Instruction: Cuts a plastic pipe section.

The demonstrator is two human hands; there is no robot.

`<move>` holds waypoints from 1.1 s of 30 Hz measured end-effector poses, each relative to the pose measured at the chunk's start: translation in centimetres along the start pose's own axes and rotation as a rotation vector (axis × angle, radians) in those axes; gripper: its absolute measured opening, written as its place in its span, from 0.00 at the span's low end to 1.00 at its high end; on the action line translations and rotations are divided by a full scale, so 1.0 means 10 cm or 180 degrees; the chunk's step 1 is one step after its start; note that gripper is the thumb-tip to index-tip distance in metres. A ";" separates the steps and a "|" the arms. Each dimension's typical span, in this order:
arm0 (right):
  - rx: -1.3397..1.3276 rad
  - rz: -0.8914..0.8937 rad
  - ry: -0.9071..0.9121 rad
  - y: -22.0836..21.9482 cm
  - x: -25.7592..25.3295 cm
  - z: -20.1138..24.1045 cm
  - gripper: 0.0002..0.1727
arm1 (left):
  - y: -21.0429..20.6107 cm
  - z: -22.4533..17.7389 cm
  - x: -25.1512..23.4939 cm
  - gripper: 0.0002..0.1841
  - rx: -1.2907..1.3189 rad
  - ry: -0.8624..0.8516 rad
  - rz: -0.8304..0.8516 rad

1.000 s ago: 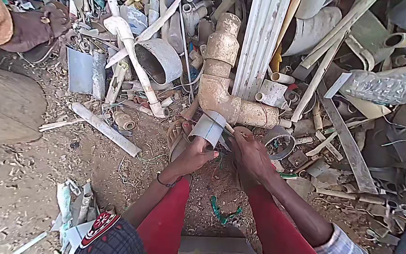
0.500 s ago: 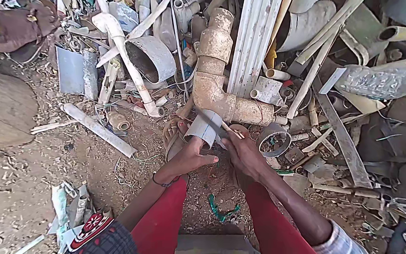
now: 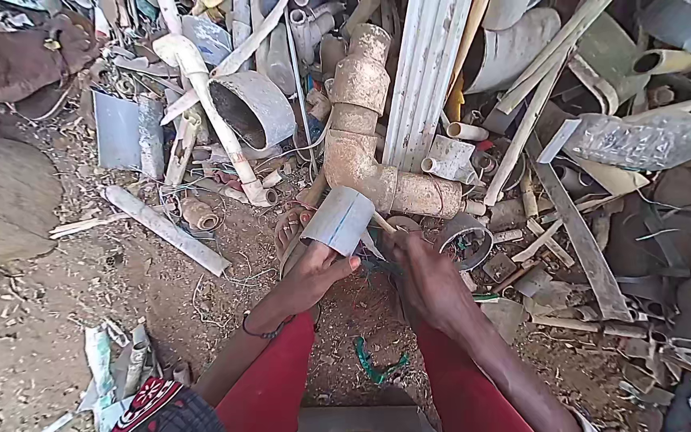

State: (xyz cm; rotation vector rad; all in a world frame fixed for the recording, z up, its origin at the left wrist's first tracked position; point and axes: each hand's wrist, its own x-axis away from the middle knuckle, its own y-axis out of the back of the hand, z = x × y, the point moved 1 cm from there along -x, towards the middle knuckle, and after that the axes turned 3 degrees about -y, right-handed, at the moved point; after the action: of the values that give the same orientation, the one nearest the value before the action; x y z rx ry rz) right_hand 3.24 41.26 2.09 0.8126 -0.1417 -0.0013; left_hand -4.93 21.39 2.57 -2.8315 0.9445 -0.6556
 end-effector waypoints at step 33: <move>0.0572 0.0431 -0.0443 -0.21 -0.18 0.05 0.16 | 0.15 -0.11 -0.33 0.45 0.2454 0.0382 -0.0795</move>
State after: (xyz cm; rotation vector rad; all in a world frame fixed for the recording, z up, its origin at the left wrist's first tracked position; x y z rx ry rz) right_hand 1.48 39.49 0.68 0.9812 -0.3319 0.0836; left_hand -8.55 22.21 2.00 -2.2310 0.2416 -0.9661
